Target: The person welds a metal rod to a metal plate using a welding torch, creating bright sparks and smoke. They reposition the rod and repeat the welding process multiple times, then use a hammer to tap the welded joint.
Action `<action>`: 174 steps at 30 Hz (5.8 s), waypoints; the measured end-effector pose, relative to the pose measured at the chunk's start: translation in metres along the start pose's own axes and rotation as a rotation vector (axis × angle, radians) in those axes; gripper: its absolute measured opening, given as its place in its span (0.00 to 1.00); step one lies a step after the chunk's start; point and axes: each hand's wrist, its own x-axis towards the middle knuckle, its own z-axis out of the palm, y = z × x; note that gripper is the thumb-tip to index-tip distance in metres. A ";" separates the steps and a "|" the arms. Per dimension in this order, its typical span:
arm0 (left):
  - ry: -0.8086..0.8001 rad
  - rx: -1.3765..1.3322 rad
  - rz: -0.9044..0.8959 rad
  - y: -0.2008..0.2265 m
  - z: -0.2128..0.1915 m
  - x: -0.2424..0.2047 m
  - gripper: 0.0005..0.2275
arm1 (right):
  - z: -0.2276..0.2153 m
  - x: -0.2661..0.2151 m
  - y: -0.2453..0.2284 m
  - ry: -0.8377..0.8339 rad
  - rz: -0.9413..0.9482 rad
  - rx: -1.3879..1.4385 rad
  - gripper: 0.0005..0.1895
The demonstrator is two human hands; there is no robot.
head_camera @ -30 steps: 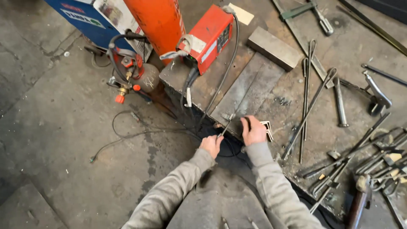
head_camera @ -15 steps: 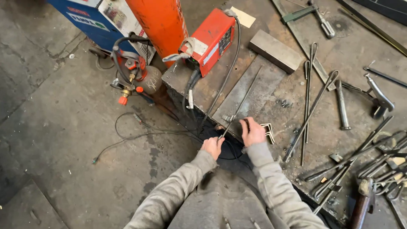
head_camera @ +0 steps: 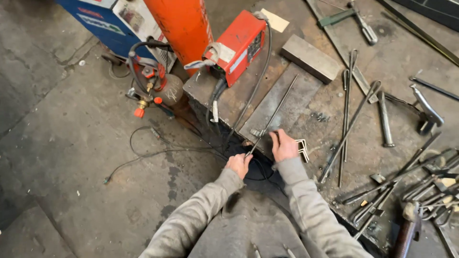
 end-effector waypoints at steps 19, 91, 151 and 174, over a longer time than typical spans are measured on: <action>-0.008 -0.034 -0.023 0.007 -0.013 0.008 0.17 | -0.002 0.010 -0.005 0.182 0.026 0.065 0.05; -0.026 -0.010 -0.030 -0.020 -0.001 0.020 0.18 | 0.024 0.007 0.025 0.049 0.010 0.004 0.06; -0.551 -0.513 -0.358 -0.066 -0.013 0.053 0.25 | 0.010 0.061 0.023 -0.337 -0.302 -0.061 0.09; -0.491 -0.537 0.031 0.140 -0.191 0.026 0.22 | -0.075 0.030 0.129 0.042 0.074 -0.590 0.16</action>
